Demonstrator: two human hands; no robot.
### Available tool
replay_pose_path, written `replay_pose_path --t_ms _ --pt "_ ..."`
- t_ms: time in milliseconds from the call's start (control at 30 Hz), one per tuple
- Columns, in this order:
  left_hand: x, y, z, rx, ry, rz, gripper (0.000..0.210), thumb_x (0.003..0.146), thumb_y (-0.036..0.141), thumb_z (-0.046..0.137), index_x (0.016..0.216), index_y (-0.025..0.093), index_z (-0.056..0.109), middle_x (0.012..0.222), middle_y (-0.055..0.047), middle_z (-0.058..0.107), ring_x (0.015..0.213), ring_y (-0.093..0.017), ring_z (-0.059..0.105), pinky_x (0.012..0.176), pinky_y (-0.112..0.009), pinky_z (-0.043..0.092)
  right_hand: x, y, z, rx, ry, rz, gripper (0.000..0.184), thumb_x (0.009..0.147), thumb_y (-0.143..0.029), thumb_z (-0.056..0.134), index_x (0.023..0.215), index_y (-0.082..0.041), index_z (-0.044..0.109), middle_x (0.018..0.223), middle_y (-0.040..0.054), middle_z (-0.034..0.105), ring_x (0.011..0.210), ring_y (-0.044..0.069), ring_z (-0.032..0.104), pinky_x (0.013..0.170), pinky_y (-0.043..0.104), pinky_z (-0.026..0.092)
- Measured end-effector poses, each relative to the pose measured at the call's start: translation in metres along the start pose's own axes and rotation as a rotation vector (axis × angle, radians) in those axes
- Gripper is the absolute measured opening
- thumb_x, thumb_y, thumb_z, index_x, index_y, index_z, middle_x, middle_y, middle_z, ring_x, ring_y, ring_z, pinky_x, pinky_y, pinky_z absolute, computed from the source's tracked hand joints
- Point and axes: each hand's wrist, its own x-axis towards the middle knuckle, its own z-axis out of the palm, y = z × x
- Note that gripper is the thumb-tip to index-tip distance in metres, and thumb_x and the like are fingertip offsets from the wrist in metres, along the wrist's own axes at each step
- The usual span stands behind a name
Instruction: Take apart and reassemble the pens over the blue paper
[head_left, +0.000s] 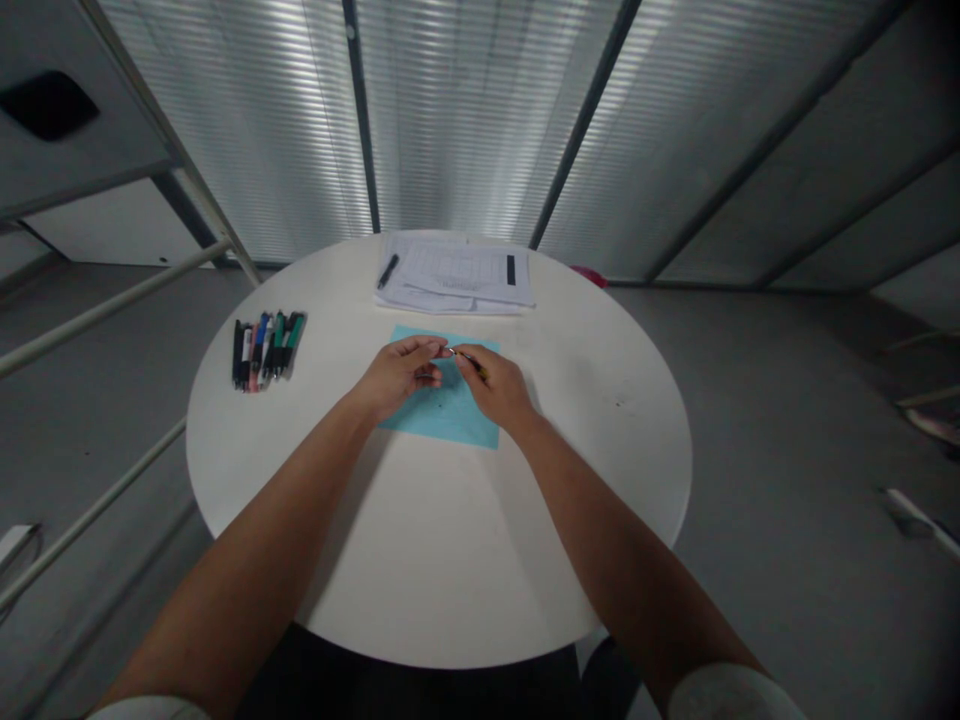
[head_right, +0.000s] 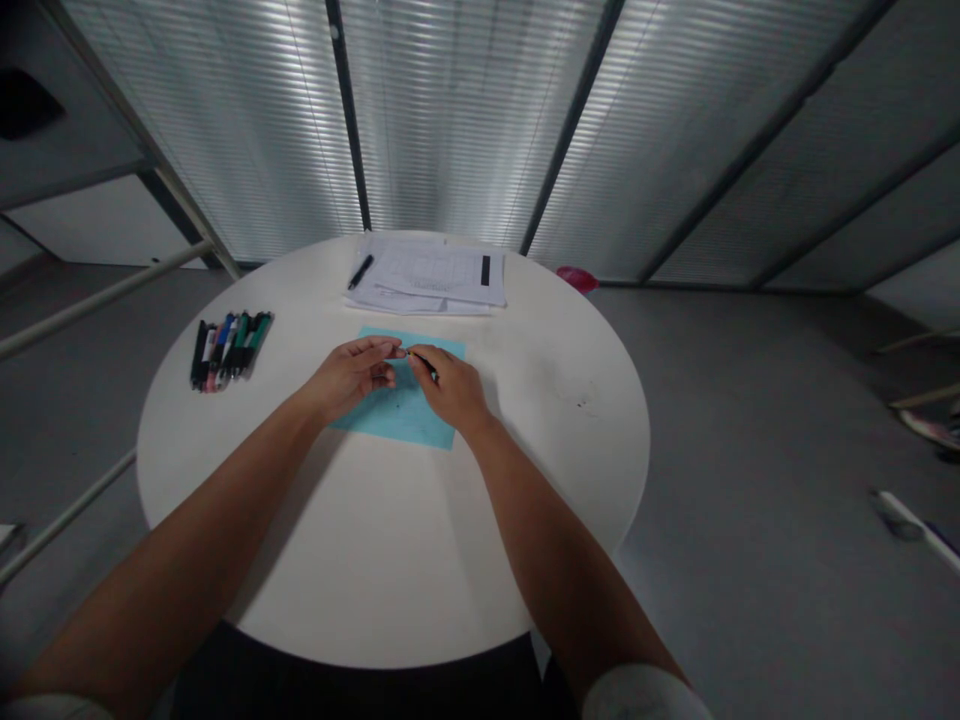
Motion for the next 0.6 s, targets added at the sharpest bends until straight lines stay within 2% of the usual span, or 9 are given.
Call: replay_pose_path --t_ms 600 --pt "0.0011 -0.0014 -0.0014 0.033 -0.016 -0.008 0.027 0.076 0.03 0.075 0.095 0.014 0.066 0.091 -0.006 0.067 0.06 -0.009 0.059 0.063 -0.029 0.051 0.0008 0.001 0.0009 -0.027 -0.049 -0.004 0.033 0.099 -0.041 0.042 0.116 -0.026 0.065 0.114 0.0042 0.071 0.103 0.019 0.066 0.093 0.033 0.05"
